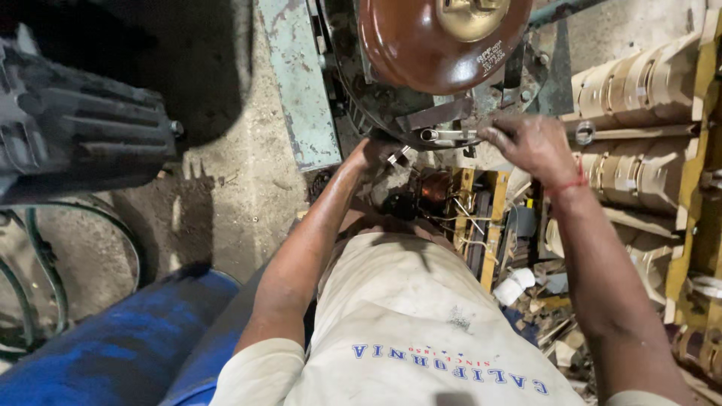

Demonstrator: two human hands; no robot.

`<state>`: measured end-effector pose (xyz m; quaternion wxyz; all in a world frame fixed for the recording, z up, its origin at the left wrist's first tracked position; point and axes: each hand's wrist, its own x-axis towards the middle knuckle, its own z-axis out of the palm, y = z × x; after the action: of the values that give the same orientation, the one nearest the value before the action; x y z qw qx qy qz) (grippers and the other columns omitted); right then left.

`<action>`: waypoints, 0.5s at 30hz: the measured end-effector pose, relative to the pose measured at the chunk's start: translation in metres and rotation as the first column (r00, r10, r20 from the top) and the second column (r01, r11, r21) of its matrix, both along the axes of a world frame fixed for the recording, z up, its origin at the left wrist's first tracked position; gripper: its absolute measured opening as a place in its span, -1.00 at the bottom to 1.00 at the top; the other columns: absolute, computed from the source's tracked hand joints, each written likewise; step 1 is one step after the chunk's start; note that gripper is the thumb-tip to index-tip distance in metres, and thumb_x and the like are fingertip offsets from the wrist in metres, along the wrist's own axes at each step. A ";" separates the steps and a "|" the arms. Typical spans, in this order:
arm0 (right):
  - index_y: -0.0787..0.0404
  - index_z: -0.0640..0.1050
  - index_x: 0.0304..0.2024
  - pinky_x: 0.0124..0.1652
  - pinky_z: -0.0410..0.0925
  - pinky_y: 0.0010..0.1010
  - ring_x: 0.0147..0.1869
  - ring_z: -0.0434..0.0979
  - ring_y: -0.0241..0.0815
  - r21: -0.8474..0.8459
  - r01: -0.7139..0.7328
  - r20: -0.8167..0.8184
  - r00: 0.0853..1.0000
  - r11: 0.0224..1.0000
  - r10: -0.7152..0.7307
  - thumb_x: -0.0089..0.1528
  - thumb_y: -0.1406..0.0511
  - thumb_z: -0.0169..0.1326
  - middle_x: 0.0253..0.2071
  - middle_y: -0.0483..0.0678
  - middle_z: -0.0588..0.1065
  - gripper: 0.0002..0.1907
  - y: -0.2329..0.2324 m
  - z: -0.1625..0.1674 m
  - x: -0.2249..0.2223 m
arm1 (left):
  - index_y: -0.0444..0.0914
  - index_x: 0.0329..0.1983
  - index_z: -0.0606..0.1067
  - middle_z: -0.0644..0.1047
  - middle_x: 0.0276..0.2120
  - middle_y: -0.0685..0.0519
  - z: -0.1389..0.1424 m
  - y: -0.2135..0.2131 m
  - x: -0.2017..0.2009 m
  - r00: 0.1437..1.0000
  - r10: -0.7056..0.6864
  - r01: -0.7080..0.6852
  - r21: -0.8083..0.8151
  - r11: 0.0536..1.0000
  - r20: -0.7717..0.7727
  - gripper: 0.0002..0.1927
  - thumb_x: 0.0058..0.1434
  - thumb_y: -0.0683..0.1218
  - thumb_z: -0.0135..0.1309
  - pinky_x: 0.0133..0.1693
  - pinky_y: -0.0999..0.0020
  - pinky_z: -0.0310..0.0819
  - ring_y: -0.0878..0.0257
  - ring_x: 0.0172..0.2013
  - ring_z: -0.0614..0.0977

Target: The person uses wrenches to loosen and unscrew bolts on a metal tank fitted with porcelain bushings, working around the flange and repositioning the wrenches on different fasteners. They move along the assembly, holding the hardware by hand while turning the bolts loose.

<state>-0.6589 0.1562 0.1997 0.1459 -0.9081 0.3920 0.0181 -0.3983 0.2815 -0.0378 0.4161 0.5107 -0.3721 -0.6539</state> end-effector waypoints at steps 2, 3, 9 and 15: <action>0.14 0.71 -0.04 -0.04 0.45 -0.05 -0.04 0.63 0.20 0.004 -0.013 -0.037 0.999 1.000 0.013 0.35 -0.13 0.10 -0.06 0.15 0.63 -0.47 -0.015 -0.004 0.008 | -0.37 -0.04 0.62 0.67 -0.32 -0.02 0.005 0.000 0.003 0.996 0.067 -0.059 0.118 0.991 -0.059 -0.69 0.29 -0.06 0.13 -0.48 0.26 0.48 0.19 -0.39 0.70; 0.16 0.71 -0.04 -0.02 0.45 -0.05 -0.01 0.63 0.20 0.008 -0.019 -0.058 0.998 1.000 0.019 0.35 -0.13 0.10 -0.04 0.16 0.63 -0.46 -0.016 -0.007 0.006 | -0.38 -0.07 0.61 0.65 -0.34 -0.03 0.004 -0.003 0.003 0.998 0.032 -0.025 0.113 0.993 -0.060 -0.69 0.30 -0.04 0.14 -0.48 0.26 0.49 0.20 -0.40 0.68; 0.13 0.60 0.08 -0.08 0.44 -0.20 -0.16 0.61 -0.03 0.531 0.402 0.048 0.865 0.746 -0.500 0.39 0.08 0.05 -0.10 0.06 0.59 -0.65 0.091 -0.059 -0.013 | -0.34 -0.07 0.61 0.64 -0.30 -0.01 -0.008 0.000 0.002 0.992 0.019 -0.009 0.080 0.997 -0.126 -0.75 0.29 -0.09 0.10 -0.37 0.29 0.53 0.24 -0.35 0.63; 0.24 0.59 -0.06 -0.32 0.32 -0.40 -0.34 0.40 -0.29 0.757 0.295 0.353 0.566 0.583 -0.745 0.47 0.14 0.00 -0.36 -0.06 0.48 -0.69 0.154 -0.091 0.020 | -0.27 -0.03 0.60 0.65 -0.17 0.04 0.009 0.022 -0.046 0.675 0.471 -0.300 0.372 0.878 -0.567 -0.73 0.20 -0.26 0.05 -0.20 0.31 0.57 0.24 -0.21 0.66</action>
<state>-0.6393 0.3097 0.1086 0.5585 -0.5801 0.5535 -0.2127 -0.4445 0.3033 -0.0290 0.5801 0.3703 -0.0050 -0.7255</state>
